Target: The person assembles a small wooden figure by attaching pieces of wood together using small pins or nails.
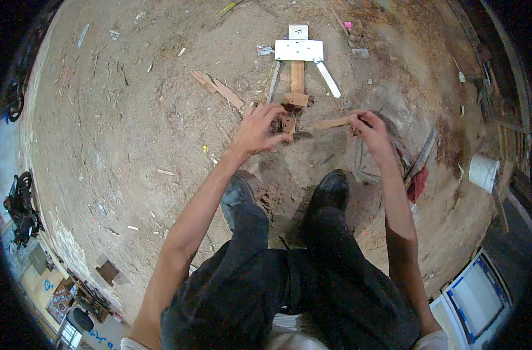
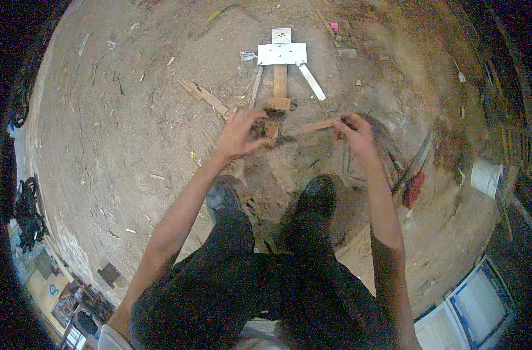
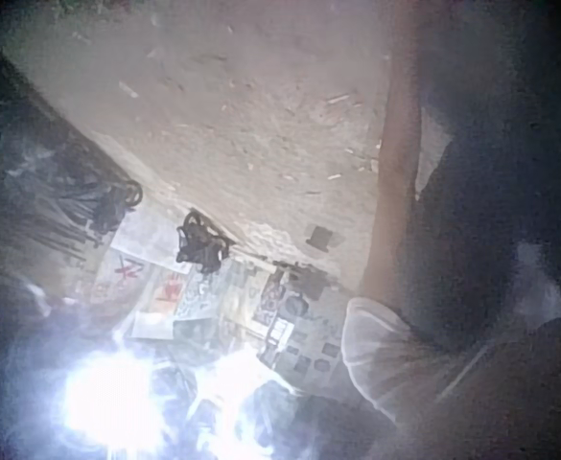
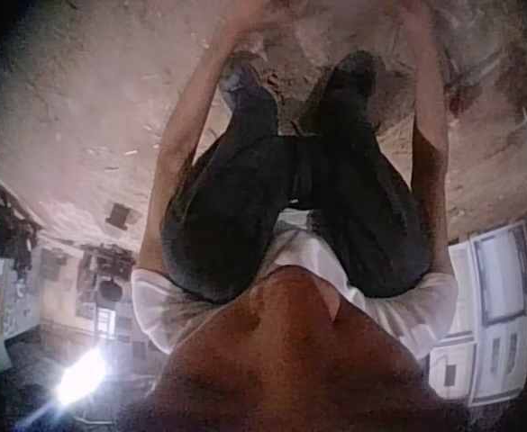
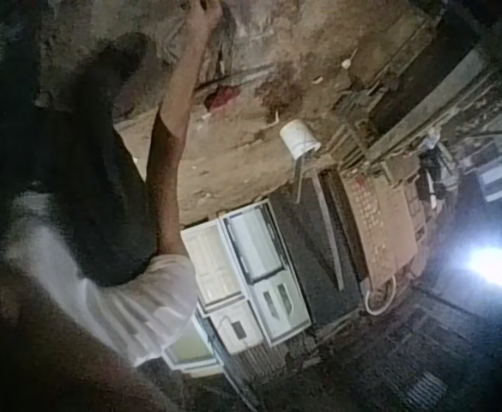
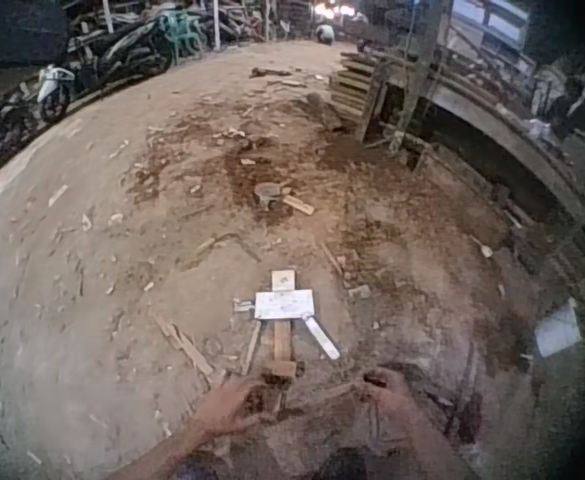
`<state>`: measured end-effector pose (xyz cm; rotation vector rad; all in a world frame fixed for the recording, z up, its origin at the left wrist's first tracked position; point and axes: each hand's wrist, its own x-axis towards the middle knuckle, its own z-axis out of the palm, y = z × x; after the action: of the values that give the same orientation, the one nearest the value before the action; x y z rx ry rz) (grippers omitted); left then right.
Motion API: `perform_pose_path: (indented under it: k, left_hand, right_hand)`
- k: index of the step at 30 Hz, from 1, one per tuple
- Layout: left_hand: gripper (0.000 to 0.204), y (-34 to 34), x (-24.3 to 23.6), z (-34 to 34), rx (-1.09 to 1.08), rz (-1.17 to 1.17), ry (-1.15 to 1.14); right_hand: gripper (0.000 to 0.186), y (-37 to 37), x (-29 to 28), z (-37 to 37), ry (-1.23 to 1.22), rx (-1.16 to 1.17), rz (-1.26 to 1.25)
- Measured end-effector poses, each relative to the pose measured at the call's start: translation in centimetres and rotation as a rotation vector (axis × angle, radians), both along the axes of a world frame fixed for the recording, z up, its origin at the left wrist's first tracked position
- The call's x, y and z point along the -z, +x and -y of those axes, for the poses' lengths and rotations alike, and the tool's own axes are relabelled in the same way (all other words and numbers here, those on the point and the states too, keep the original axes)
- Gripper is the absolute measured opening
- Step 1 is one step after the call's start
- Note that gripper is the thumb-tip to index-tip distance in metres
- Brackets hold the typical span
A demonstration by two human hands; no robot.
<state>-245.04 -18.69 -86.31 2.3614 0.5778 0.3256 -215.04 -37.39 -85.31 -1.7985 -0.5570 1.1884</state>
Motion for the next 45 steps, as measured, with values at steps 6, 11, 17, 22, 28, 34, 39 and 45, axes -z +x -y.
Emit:
perform_pose_path:
  k: [6,11,17,22,28,34,39,45]
  left_hand:
    - [0.043,3.3,0.7,-1.9,-0.144,0.069,0.055]
    - [0.036,3.6,2.3,-2.2,-0.046,-0.001,0.127]
    - [0.037,4.3,0.5,2.1,-0.007,-0.032,0.105]
    - [0.039,3.0,0.8,3.9,0.000,0.054,0.138]
    - [0.025,1.9,1.1,2.9,-0.182,0.078,0.064]
    - [0.040,2.5,0.9,-0.1,-0.290,0.058,0.153]
    - [0.028,3.0,2.2,-1.8,-0.211,0.066,0.183]
    - [0.026,3.4,2.9,-2.1,-0.205,0.055,0.180]
  right_hand:
    - [0.021,-2.0,-0.6,-3.1,0.073,0.113,-0.152]
    - [0.022,-4.0,-0.6,-6.4,0.151,0.102,-0.143]
    - [0.019,-4.6,-0.3,-8.1,0.157,0.066,-0.096]
    - [0.015,-5.4,2.1,-8.9,0.147,-0.020,-0.164]
    - [0.022,-5.2,4.9,-8.7,0.115,-0.091,0.130]
    - [0.033,-5.3,4.0,-8.3,0.190,-0.190,0.301]
    - [0.036,-5.2,4.1,-7.8,0.210,-0.175,0.414]
    - [0.034,-4.7,5.1,-7.1,0.185,-0.214,0.484]
